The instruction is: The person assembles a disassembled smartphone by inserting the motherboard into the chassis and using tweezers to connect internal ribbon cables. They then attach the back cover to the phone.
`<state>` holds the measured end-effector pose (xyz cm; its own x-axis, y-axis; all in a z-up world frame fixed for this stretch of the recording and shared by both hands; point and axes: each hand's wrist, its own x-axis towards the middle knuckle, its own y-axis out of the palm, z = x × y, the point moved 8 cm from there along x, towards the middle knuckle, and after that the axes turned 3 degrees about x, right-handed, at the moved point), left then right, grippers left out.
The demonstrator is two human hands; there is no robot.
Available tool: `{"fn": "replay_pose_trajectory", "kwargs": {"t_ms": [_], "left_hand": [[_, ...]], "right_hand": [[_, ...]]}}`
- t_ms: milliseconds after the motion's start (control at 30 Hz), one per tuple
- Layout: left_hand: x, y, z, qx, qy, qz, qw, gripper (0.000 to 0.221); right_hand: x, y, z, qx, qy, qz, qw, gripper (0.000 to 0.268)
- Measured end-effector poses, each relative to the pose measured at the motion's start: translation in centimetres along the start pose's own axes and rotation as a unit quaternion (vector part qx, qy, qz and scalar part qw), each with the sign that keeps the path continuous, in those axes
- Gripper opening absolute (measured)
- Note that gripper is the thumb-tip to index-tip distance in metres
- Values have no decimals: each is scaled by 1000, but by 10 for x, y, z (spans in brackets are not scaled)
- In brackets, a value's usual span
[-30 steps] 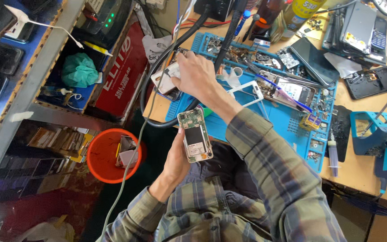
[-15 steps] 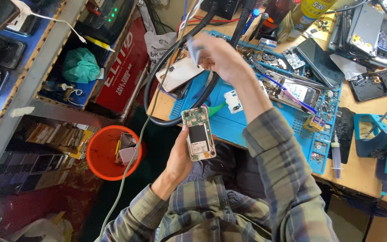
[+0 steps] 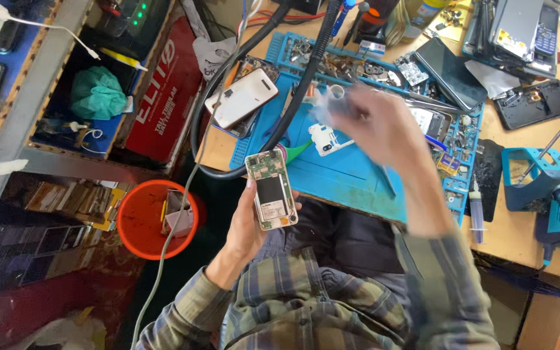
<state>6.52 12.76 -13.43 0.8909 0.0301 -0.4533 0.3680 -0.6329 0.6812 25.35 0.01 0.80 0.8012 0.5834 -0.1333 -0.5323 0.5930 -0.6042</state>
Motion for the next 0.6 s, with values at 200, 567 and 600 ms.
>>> {"fn": "replay_pose_trajectory", "kwargs": {"t_ms": [200, 567, 600], "left_hand": [[7, 2, 10, 31, -6, -2, 1000, 74], [-10, 38, 4, 34, 25, 53, 998, 85], [-11, 40, 7, 37, 24, 54, 998, 85]], "right_hand": [[-105, 56, -59, -279, -242, -216, 904, 25], [-68, 23, -60, -285, -256, -199, 902, 41], [-59, 20, -65, -284, -254, -202, 902, 41]]}}
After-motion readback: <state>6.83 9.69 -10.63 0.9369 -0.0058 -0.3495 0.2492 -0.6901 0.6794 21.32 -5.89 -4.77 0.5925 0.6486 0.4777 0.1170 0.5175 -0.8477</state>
